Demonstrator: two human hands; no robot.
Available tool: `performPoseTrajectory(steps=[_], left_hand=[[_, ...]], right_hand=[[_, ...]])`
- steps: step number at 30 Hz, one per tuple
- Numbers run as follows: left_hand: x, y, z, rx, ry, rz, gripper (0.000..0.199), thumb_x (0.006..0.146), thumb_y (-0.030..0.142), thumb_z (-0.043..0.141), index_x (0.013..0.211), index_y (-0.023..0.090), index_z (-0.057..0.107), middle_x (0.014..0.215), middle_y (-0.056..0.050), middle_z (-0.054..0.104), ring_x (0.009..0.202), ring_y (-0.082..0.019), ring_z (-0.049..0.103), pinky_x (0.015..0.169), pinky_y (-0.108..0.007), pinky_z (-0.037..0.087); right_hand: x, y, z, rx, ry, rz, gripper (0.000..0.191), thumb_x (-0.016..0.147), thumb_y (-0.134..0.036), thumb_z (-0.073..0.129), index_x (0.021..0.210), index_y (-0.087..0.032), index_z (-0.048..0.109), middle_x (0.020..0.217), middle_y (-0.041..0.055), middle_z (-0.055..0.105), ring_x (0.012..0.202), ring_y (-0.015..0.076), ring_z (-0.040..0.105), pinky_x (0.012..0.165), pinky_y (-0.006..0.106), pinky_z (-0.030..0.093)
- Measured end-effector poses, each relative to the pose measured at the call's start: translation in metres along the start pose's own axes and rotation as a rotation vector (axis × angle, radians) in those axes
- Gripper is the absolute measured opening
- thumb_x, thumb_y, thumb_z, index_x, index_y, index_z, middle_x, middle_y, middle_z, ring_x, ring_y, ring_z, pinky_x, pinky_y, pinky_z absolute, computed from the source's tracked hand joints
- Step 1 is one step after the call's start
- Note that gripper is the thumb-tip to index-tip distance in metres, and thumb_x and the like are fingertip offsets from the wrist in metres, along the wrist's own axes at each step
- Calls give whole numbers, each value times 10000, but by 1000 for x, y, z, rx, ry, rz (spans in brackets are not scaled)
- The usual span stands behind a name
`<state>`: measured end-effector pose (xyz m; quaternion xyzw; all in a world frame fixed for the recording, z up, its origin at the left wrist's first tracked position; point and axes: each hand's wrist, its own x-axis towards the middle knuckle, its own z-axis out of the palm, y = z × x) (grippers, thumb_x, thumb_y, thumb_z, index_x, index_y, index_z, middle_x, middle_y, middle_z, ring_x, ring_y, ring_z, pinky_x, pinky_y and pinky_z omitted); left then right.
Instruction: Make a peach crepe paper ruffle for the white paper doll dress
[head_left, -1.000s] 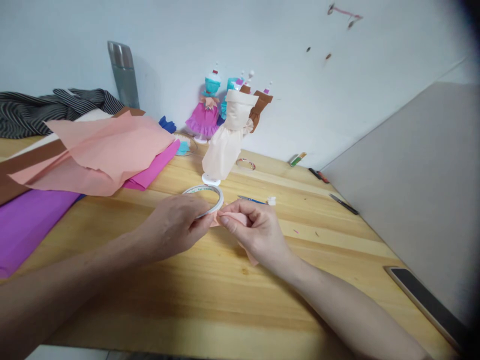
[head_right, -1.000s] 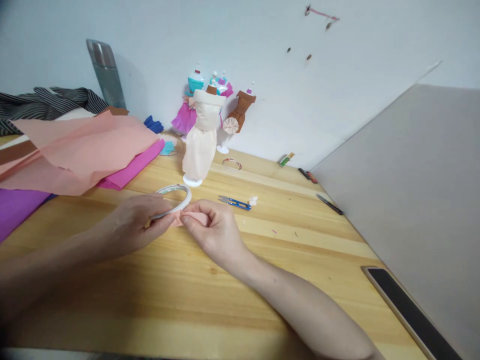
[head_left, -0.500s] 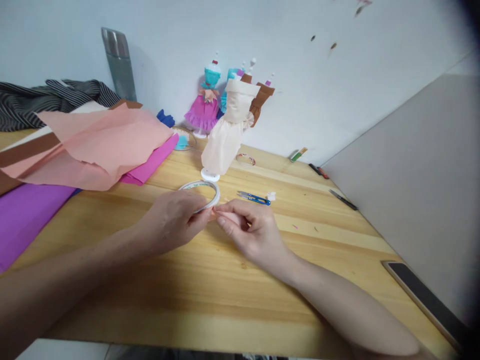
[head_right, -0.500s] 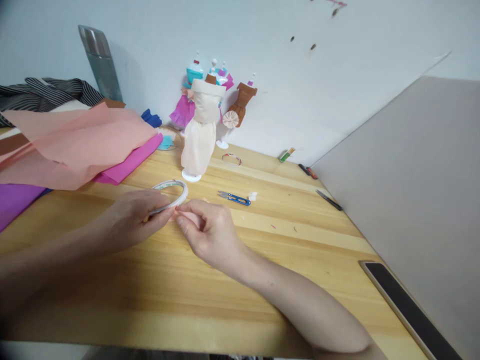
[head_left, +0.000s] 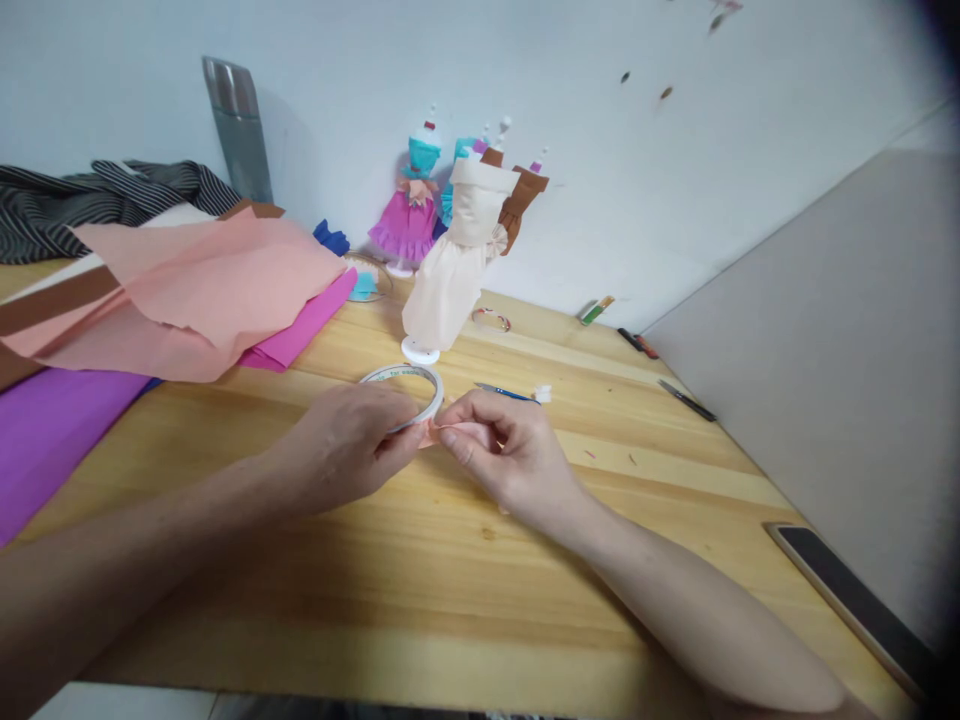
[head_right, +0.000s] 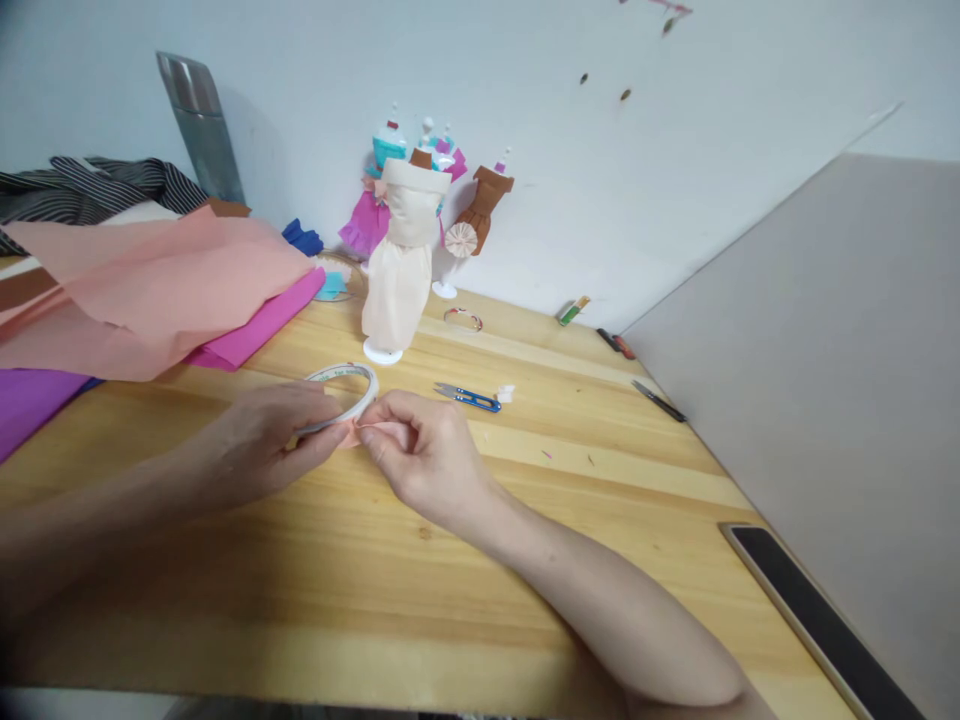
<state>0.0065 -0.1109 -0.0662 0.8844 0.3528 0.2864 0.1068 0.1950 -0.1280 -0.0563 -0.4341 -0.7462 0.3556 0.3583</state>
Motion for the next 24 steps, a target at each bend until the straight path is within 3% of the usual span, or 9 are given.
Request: performPoseTrajectory(steps=[11,16,24], left_hand=[[-1,3,-3,18,-76,5,310,882,221,378,590,192,277,543,25,369,532,-113,341,541,-296,239],[-3,4,-2,47,-50,44,306,876,173,370,585,191,277,551,22,368,537,-110,343,549,-296,243],[3,0,-9,-104,-143,105,317,848,169,409,583,187,234,555,42,299,526,-98,254,532,-292,204]], right_hand=[[4,3,3,20,58,52,194,760,-281,610,646,-179,492,530,-53,423,485,70,325,448,200,262],[4,2,3,-1,70,72,222,727,-262,615,598,-184,452,516,-69,354,476,64,283,447,201,235],[10,1,-4,-148,29,31,289,689,-257,655,540,-184,419,497,-66,352,484,64,288,460,207,243]])
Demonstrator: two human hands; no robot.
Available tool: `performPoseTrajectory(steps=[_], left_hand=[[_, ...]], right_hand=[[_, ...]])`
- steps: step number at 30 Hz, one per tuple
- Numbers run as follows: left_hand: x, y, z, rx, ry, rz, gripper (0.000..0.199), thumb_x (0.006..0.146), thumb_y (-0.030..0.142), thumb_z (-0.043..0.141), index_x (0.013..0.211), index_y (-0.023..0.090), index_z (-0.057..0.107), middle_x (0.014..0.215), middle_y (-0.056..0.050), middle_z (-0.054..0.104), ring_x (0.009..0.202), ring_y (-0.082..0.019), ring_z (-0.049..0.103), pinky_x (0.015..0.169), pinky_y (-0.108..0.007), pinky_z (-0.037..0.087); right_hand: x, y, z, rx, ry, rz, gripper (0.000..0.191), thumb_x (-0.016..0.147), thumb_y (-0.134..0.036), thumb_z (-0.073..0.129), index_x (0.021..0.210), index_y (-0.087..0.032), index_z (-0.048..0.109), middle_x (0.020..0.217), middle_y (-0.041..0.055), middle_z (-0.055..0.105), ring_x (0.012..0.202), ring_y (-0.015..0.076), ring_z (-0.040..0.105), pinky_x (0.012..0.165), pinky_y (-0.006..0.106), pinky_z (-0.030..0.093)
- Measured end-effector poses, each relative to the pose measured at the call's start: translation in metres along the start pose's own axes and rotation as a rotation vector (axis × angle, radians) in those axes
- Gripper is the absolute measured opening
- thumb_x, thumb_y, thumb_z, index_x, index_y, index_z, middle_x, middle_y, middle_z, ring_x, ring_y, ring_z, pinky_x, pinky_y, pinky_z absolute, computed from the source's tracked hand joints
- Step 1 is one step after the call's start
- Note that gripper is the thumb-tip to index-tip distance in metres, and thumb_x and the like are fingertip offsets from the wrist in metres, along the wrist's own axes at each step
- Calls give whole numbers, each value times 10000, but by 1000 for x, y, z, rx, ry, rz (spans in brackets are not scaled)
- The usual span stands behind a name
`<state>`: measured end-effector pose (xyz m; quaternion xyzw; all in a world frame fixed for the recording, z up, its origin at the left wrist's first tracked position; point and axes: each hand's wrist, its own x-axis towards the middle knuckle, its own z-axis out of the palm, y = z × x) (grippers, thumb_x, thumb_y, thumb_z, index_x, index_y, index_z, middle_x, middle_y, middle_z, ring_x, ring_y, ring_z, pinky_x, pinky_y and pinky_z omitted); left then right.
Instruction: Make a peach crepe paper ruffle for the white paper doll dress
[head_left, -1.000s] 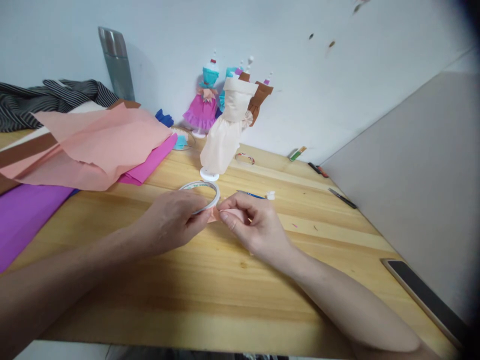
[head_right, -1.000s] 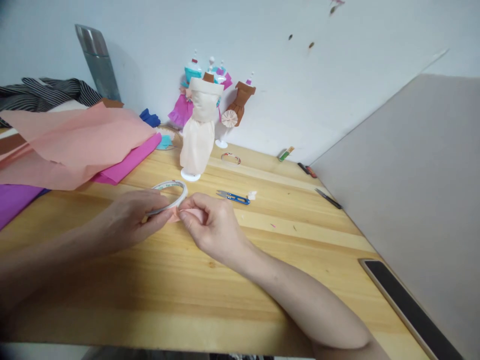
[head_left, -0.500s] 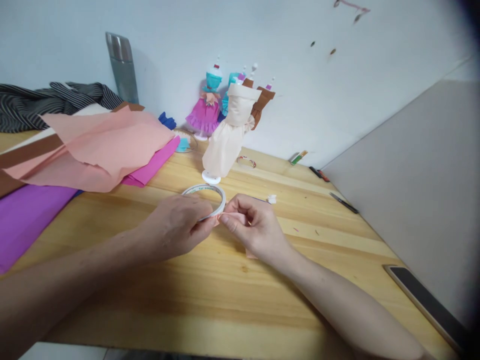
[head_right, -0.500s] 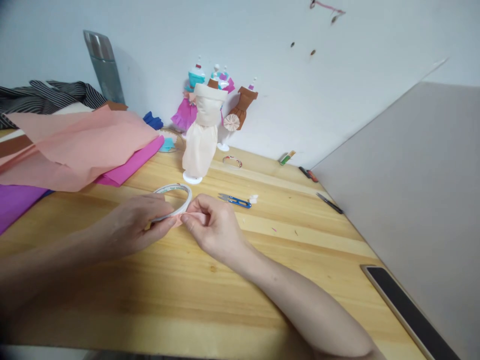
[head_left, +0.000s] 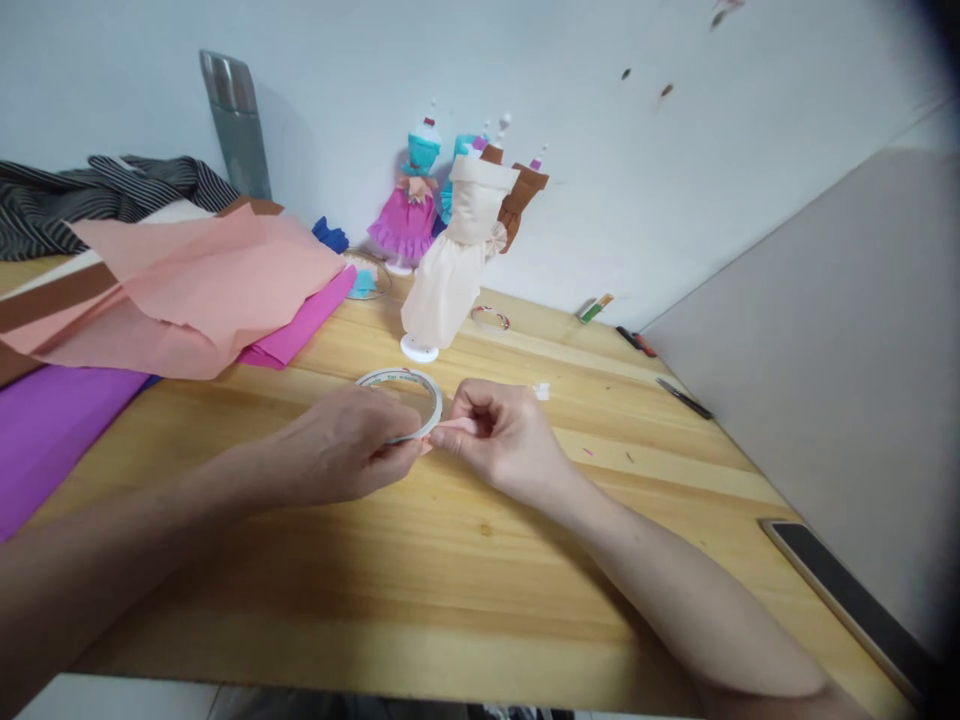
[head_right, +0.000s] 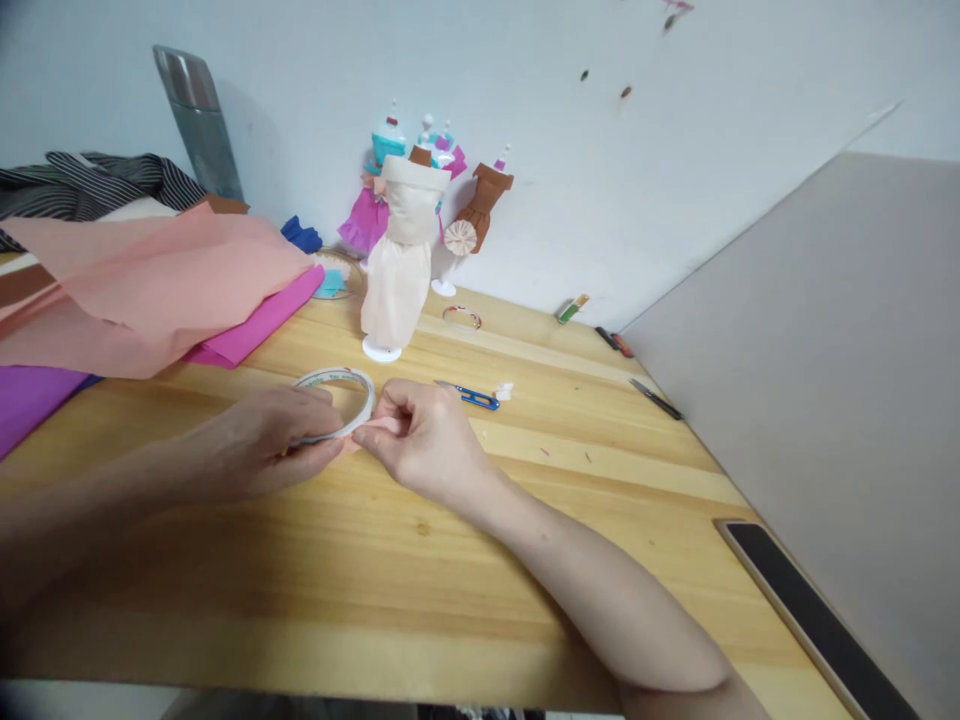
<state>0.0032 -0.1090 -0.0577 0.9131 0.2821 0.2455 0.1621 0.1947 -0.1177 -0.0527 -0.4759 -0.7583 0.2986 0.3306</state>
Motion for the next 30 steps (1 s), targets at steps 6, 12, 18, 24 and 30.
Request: performPoseTrajectory(steps=[6,12,18,24,30], left_hand=[[0,2,-11,-320,-126,-227,297,863,264,436,583,168,409,561,39,352,521,-84,340,484,-240,234],[-1,-2,-13,-541,-202,-384,263,850,302,464,645,151,531,540,50,434,506,-72,374,468,-199,264],[1,0,-18,-635,-255,-422,259,827,294,485,624,147,551,526,54,431,497,-72,361,463,-200,261],[1,-1,-17,-665,-240,-398,272,843,296,476,632,145,558,534,54,423,501,-67,359,470,-197,270],[2,-1,-12,-653,-202,-412,282,843,306,474,618,146,531,531,52,425,498,-64,362,449,-188,258]], right_hand=[[2,-6,-10,61,-115,-2,232,727,-296,612,591,-171,472,523,-57,365,496,65,291,451,200,239],[-2,-9,-15,138,-110,27,200,752,-269,562,600,-174,472,519,-52,391,485,67,329,446,199,257],[-2,-10,-13,170,-114,42,212,742,-273,566,582,-181,462,489,-51,420,446,66,341,433,204,267],[-5,-13,-14,110,-83,-27,220,759,-265,564,580,-175,475,508,-56,380,473,64,312,441,205,249],[-8,-16,-12,82,-69,-24,178,775,-245,594,627,-168,529,500,-56,396,448,61,339,413,197,246]])
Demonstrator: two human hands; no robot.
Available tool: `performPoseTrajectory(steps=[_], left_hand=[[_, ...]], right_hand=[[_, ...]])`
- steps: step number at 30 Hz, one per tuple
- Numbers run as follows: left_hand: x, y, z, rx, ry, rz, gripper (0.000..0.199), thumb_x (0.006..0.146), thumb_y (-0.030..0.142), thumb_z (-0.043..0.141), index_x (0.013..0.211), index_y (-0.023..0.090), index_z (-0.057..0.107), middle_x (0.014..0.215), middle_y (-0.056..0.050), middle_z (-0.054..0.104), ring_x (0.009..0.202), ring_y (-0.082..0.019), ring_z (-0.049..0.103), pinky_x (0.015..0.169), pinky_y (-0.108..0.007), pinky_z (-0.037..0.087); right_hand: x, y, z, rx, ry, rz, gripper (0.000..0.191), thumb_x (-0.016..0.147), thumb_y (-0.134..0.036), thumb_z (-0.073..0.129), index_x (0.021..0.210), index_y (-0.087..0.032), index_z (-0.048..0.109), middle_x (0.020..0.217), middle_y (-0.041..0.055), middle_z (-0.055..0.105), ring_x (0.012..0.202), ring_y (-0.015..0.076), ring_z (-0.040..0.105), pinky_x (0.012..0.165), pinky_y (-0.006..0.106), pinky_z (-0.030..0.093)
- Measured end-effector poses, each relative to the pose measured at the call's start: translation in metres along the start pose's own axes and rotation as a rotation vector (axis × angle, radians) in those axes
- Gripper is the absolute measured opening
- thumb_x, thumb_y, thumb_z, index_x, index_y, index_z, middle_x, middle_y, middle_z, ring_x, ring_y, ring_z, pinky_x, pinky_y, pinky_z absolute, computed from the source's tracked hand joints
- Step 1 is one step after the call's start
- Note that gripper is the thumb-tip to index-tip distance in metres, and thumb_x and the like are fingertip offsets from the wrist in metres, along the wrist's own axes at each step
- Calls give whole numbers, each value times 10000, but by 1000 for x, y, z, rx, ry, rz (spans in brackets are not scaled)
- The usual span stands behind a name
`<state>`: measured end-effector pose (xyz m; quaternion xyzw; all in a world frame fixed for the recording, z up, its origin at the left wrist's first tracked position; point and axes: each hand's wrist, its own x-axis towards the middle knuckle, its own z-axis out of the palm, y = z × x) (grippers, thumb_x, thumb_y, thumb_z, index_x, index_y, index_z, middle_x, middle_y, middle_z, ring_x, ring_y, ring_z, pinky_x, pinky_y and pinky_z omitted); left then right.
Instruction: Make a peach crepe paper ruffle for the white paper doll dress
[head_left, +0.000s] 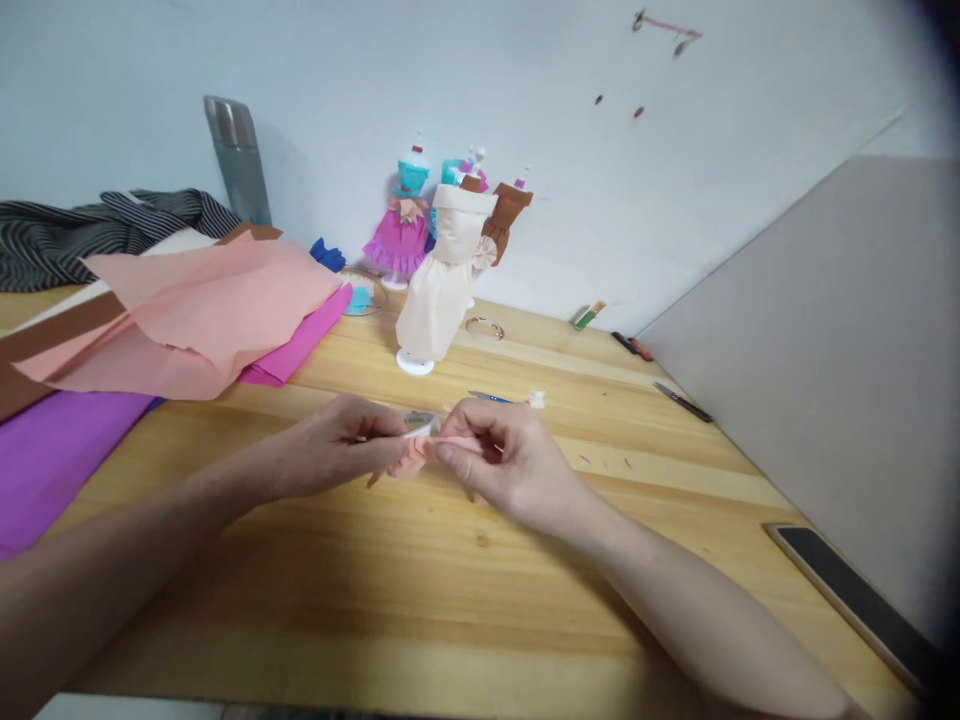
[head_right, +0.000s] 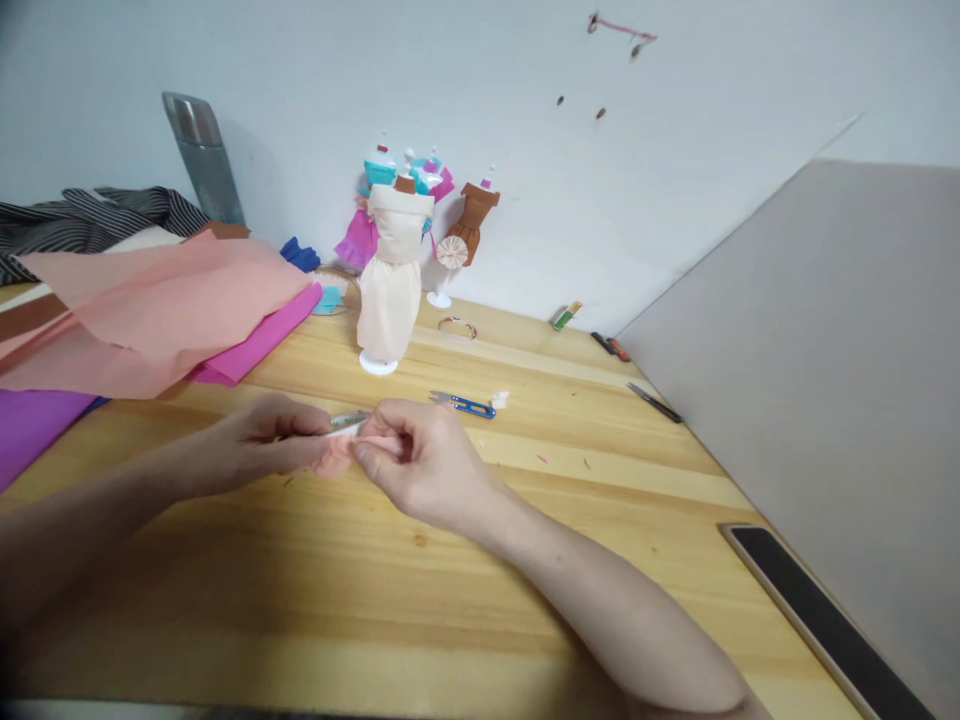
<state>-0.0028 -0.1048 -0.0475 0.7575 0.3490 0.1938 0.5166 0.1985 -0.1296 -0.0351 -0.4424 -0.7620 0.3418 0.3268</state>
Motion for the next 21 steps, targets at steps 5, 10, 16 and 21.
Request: performPoseTrajectory(steps=[5,10,16,21], left_hand=[[1,-3,1,20,11,-2,301,846,309,473,588,154,474,525,55,409,494,-66,351,454,-194,250],[0,-4,1,32,-4,-20,321,840,345,499,584,153,465,519,58,371,496,-66,320,451,-202,226],[2,-1,2,44,14,-2,327,844,369,479,598,154,479,528,56,371,503,-66,346,456,-199,245],[0,-1,3,51,16,-17,334,851,370,465,597,152,467,529,53,385,501,-66,336,456,-199,238]], right_hand=[[0,3,3,26,-3,28,166,790,-253,573,648,-167,565,496,-45,447,427,65,386,403,196,259],[-4,4,6,16,-45,-57,140,798,-210,558,677,-155,605,525,-39,477,449,62,373,427,200,272],[-1,6,5,44,-13,-12,165,804,-253,560,663,-170,582,512,-34,486,439,77,404,433,218,272],[2,11,6,82,-16,11,156,798,-263,565,671,-171,558,512,-42,465,443,74,396,431,213,261]])
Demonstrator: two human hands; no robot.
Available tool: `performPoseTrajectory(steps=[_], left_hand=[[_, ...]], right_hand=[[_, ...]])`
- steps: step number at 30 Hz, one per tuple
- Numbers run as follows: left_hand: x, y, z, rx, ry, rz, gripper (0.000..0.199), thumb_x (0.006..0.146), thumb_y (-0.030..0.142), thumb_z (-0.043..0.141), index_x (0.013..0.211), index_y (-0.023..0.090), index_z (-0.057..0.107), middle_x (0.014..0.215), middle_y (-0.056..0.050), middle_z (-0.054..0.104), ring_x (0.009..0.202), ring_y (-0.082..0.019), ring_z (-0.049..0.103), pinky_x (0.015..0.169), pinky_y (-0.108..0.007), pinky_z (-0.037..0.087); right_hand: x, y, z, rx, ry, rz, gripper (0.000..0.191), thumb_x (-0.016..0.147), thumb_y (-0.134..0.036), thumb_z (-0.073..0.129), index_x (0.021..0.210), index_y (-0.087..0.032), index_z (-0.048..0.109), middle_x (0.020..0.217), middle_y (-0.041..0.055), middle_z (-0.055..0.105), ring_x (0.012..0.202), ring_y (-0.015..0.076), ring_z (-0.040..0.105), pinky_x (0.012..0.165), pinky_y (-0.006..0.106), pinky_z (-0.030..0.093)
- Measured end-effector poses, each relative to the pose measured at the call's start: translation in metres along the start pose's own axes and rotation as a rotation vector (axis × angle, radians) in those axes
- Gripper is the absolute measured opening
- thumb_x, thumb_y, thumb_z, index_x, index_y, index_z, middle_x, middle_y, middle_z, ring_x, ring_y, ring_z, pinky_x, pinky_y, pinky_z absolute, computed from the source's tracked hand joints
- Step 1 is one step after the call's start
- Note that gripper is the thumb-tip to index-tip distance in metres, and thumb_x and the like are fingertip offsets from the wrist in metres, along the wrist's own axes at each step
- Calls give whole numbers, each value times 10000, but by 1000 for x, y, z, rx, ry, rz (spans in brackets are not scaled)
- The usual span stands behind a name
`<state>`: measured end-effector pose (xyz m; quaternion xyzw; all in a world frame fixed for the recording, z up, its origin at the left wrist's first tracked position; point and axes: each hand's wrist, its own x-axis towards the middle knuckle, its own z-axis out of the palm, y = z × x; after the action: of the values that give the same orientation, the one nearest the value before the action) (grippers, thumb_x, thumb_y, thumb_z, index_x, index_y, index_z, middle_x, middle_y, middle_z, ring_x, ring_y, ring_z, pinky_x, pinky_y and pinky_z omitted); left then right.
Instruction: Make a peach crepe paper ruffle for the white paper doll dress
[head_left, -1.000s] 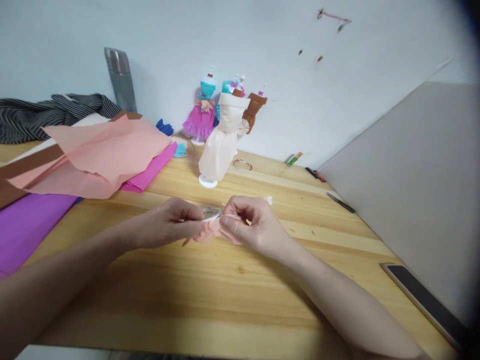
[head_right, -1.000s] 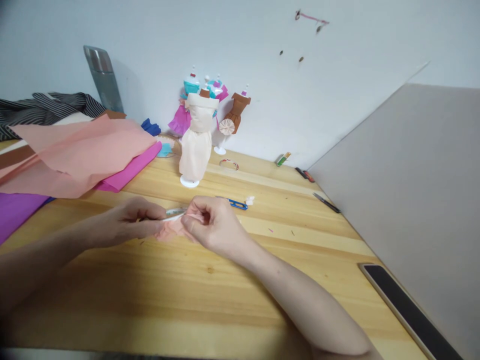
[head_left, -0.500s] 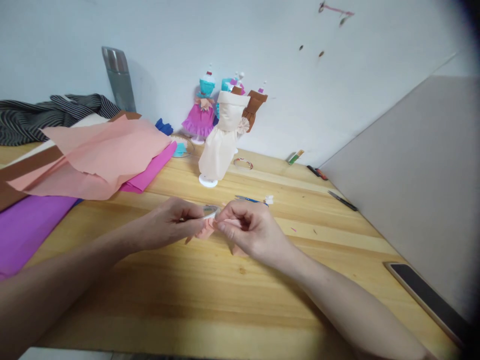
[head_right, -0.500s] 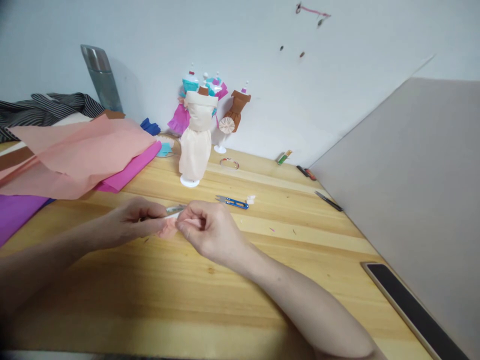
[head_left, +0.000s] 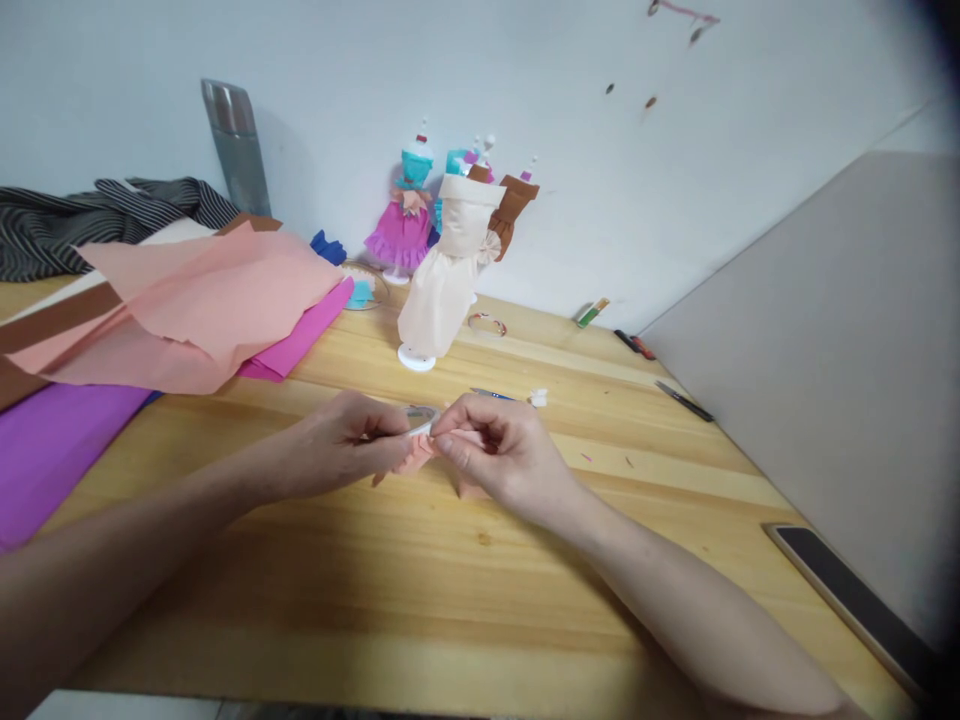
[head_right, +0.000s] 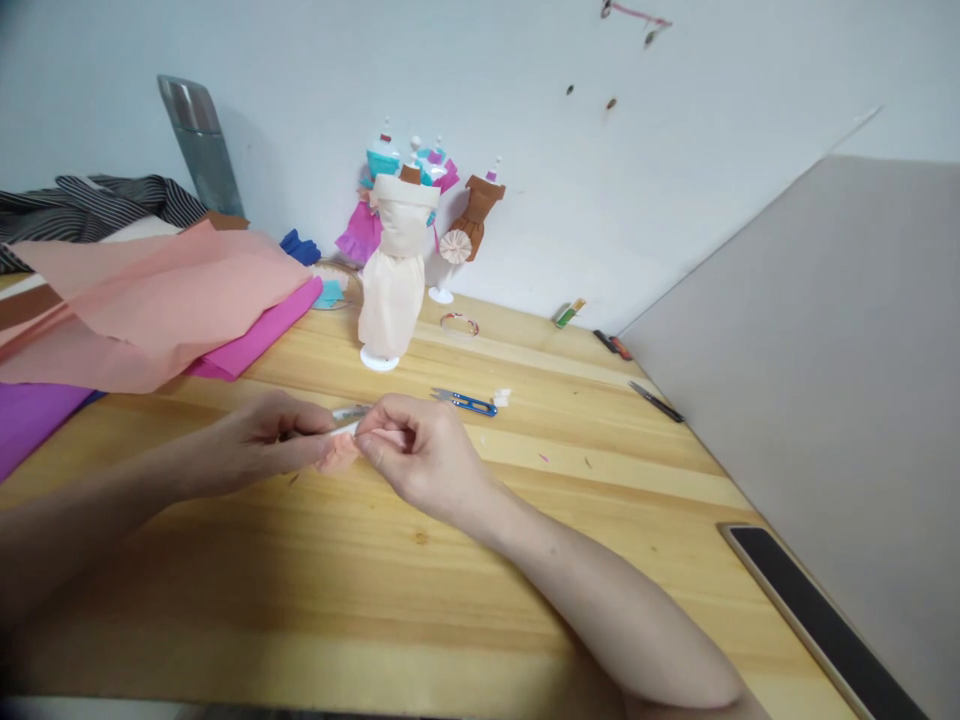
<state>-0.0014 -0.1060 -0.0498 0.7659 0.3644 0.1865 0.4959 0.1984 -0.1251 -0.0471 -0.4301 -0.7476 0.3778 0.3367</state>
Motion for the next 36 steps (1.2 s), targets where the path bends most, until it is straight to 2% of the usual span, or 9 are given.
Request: performPoseTrajectory(steps=[13,18,23,25,27,30,33,34,36], left_hand=[[-1,1,2,32,-3,16,338,866,384,454,621,152,476,541,50,396,508,-66,351,455,-189,254],[-2,2,3,102,31,43,337,854,328,455,568,161,392,536,52,348,494,-60,306,448,-197,231],[0,4,2,228,31,184,329,834,261,449,536,168,347,533,53,286,487,-61,278,454,-219,204],[0,4,1,247,26,210,336,835,259,456,527,166,361,533,55,272,485,-63,263,455,-223,201],[0,3,-1,234,43,208,332,849,288,468,545,159,440,546,47,338,502,-71,320,470,-216,248],[-3,-1,-4,149,179,248,272,873,378,475,808,171,638,794,-21,594,727,-133,537,635,-227,405],[-3,-7,-8,31,416,308,379,868,479,465,1094,222,629,1142,-54,617,1013,-213,560,875,-308,424],[-2,-9,-8,-6,516,313,394,864,495,465,1099,225,629,1153,-52,619,1036,-222,558,909,-325,414],[1,-12,-9,-100,748,271,329,851,476,498,958,213,663,997,-40,661,956,-208,585,886,-323,427]], right_hand=[[2,2,3,27,34,38,155,765,-221,577,646,-173,489,523,-70,399,448,52,355,412,183,280],[3,4,4,124,19,113,179,745,-237,613,662,-182,464,504,-84,411,403,38,354,359,156,301],[3,3,1,291,-150,312,237,770,-313,629,953,-210,518,483,-119,415,341,46,338,302,157,347],[4,4,0,351,-250,358,218,778,-356,631,906,-204,541,457,-122,379,330,37,289,293,151,313],[6,6,-1,454,-256,343,234,754,-387,661,788,-188,541,448,-117,360,342,22,251,308,138,255],[10,8,-2,587,-121,294,283,684,-383,731,720,-170,549,489,-83,444,378,20,299,344,141,225],[12,7,-4,666,-42,351,281,661,-369,752,703,-168,560,515,-56,521,374,38,374,338,153,260],[13,7,-5,696,-29,377,279,661,-368,751,691,-167,559,511,-55,525,362,39,378,331,155,269],[14,5,-6,757,-8,409,279,665,-365,746,664,-161,556,498,-56,522,334,31,350,318,152,279]])
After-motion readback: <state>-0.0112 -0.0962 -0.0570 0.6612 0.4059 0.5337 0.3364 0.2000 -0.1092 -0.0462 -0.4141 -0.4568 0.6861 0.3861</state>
